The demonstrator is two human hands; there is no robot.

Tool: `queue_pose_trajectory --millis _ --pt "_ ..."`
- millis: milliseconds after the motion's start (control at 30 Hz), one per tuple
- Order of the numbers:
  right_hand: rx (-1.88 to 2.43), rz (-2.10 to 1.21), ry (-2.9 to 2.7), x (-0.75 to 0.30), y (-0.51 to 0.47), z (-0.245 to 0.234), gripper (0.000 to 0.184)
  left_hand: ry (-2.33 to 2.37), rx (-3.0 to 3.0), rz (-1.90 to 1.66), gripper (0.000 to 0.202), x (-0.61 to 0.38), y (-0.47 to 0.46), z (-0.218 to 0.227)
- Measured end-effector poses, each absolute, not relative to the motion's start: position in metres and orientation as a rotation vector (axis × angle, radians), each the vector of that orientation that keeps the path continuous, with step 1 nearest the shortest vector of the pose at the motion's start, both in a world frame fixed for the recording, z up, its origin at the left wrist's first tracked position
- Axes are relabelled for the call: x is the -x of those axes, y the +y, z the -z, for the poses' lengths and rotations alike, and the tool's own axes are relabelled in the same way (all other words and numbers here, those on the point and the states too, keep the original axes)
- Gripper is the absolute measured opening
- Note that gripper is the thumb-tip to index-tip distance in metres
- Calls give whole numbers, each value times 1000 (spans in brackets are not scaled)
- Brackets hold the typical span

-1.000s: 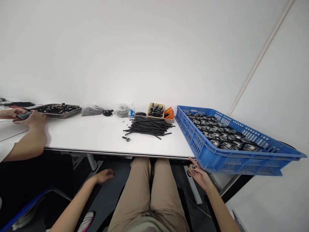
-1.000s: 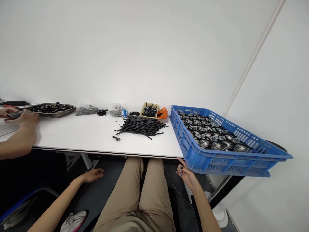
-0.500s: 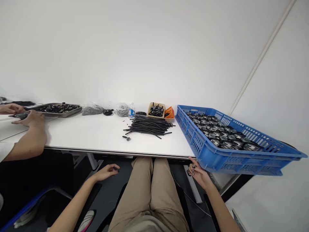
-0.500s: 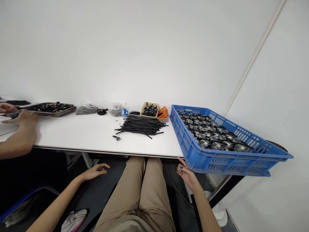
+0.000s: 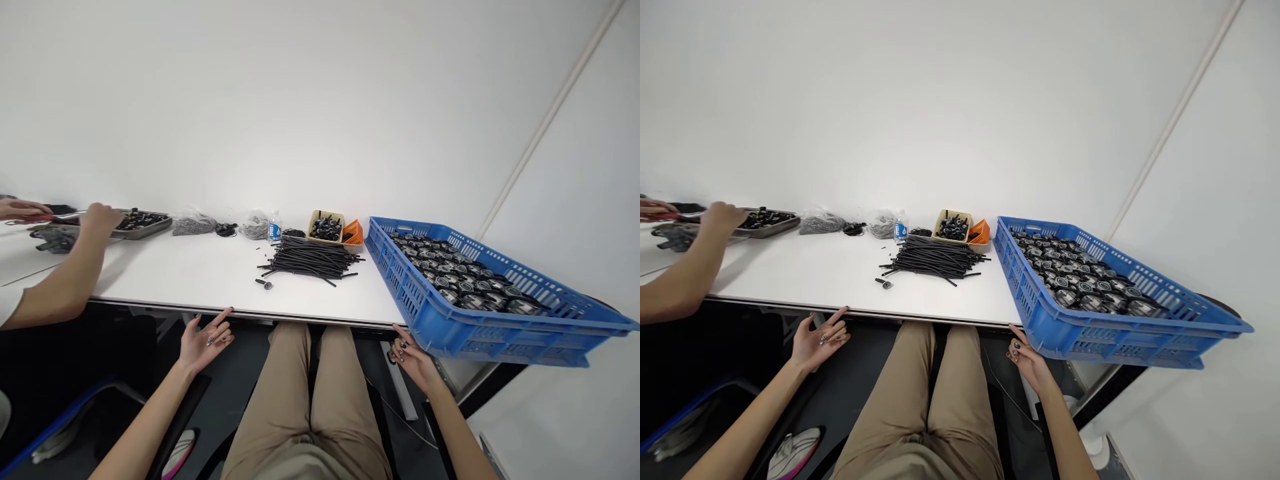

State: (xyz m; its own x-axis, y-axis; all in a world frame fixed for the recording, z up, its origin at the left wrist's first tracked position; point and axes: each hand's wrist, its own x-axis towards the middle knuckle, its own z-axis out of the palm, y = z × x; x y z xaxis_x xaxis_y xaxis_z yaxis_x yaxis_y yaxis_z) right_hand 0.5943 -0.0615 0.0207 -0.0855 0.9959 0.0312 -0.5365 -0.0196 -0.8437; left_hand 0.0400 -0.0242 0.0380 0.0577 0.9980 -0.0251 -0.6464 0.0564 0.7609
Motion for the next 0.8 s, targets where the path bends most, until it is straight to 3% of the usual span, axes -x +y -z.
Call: queue_pose_trajectory --millis 200,633,800 --pt "704 -1486 -870 -596 -62 -19 46 422 -507 -1349 53 -40 -25 -43" --pt "727 -1466 -908 -595 -62 -21 50 441 -406 -1380 60 -34 -23 -41" --pt "741 -1465 -896 -599 -60 -17 47 504 -330 -1394 53 -35 -22 -41"
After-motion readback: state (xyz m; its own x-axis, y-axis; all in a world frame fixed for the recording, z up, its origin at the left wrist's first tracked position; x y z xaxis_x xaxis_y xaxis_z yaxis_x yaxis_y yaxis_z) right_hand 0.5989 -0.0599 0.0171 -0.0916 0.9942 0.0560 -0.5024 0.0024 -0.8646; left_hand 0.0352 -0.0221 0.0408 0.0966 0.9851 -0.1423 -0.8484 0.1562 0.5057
